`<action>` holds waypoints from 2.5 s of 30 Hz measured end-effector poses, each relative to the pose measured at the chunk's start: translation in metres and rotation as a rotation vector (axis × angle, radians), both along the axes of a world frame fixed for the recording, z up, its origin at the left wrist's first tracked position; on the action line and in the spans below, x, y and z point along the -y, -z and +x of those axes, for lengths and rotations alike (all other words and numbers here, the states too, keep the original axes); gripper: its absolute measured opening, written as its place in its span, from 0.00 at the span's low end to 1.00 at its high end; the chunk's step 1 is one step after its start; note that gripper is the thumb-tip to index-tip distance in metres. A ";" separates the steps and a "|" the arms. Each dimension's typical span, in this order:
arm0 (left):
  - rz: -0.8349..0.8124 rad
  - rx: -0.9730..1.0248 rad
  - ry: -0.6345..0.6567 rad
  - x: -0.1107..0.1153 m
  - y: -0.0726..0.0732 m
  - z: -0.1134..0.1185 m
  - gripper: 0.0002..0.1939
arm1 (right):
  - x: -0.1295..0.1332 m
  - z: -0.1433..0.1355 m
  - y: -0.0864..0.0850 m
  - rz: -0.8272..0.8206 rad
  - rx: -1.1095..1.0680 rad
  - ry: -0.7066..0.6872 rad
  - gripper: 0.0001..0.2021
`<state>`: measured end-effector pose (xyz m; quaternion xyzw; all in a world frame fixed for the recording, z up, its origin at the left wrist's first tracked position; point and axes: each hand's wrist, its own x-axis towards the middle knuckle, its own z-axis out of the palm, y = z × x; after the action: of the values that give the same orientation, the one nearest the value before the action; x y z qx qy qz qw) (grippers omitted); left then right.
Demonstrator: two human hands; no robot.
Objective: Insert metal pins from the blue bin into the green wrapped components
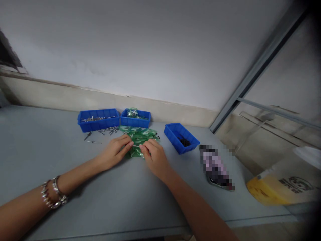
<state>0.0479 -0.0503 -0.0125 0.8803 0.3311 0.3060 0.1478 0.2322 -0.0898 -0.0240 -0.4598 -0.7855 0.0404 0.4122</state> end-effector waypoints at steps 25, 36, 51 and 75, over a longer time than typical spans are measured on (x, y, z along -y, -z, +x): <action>0.047 0.002 0.010 0.001 0.000 -0.001 0.18 | 0.000 0.004 -0.001 -0.096 -0.048 -0.071 0.14; 0.050 -0.003 -0.005 0.000 0.000 -0.002 0.17 | 0.001 0.003 0.002 -0.135 0.011 -0.145 0.12; 0.088 -0.003 0.022 0.002 0.000 -0.002 0.16 | -0.003 0.002 0.002 -0.209 -0.255 -0.071 0.15; 0.144 0.083 0.036 0.005 -0.001 -0.002 0.11 | -0.002 0.002 0.002 -0.193 -0.119 -0.127 0.13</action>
<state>0.0456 -0.0556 -0.0119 0.8811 0.2859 0.3624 0.1032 0.2340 -0.0882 -0.0255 -0.4435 -0.7797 0.1691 0.4083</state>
